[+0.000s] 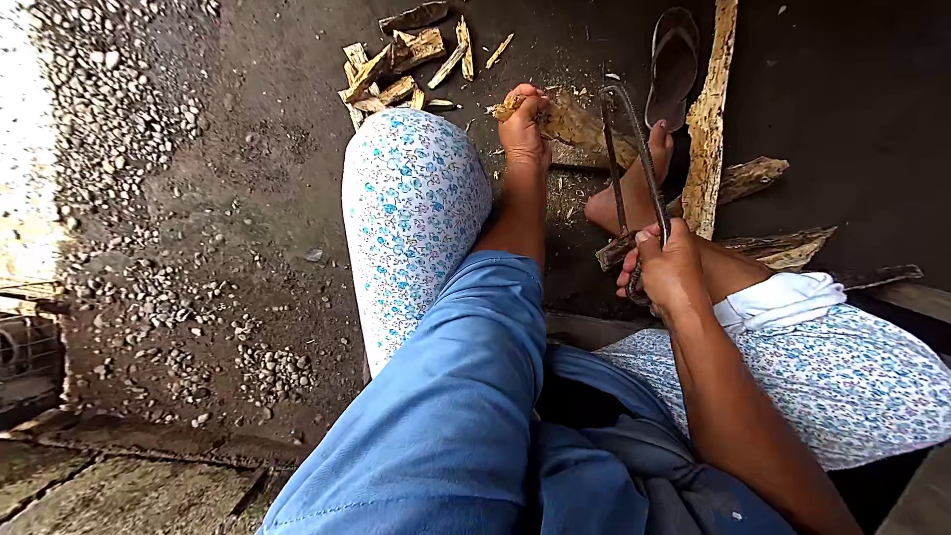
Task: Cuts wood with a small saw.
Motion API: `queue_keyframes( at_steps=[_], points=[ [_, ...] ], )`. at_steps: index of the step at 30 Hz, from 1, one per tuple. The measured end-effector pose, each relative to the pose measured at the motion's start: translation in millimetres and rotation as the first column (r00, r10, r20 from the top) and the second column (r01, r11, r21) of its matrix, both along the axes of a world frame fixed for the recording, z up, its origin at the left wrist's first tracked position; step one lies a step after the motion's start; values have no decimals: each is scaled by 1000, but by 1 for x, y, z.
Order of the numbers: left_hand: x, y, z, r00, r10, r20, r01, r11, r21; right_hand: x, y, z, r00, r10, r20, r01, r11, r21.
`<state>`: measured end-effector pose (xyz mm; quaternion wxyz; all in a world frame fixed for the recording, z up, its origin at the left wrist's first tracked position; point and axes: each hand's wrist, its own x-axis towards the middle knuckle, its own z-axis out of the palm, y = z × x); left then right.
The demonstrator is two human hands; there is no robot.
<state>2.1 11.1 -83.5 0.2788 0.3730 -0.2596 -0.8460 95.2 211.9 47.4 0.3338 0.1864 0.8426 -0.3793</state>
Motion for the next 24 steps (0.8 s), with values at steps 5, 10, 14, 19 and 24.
queue_keyframes(
  at_steps=[5,10,14,19,24],
  points=[
    [7,3,3,985,-150,-82,146,988,-60,-71,-27,-70,980,78,-185,-70,996,47],
    [24,-5,-8,997,-78,8,78,997,17,-85,-48,-86,976,104,-190,-92,993,71],
    [46,-16,-3,953,-194,232,180,980,80,-67,-38,-95,991,-61,-119,41,985,-166],
    [68,-38,6,873,-328,362,340,940,31,-66,-29,-89,988,-132,-86,107,962,-250],
    [76,-52,33,839,-499,217,494,866,85,-67,-21,-85,979,-186,-79,154,940,-306]
  ],
)
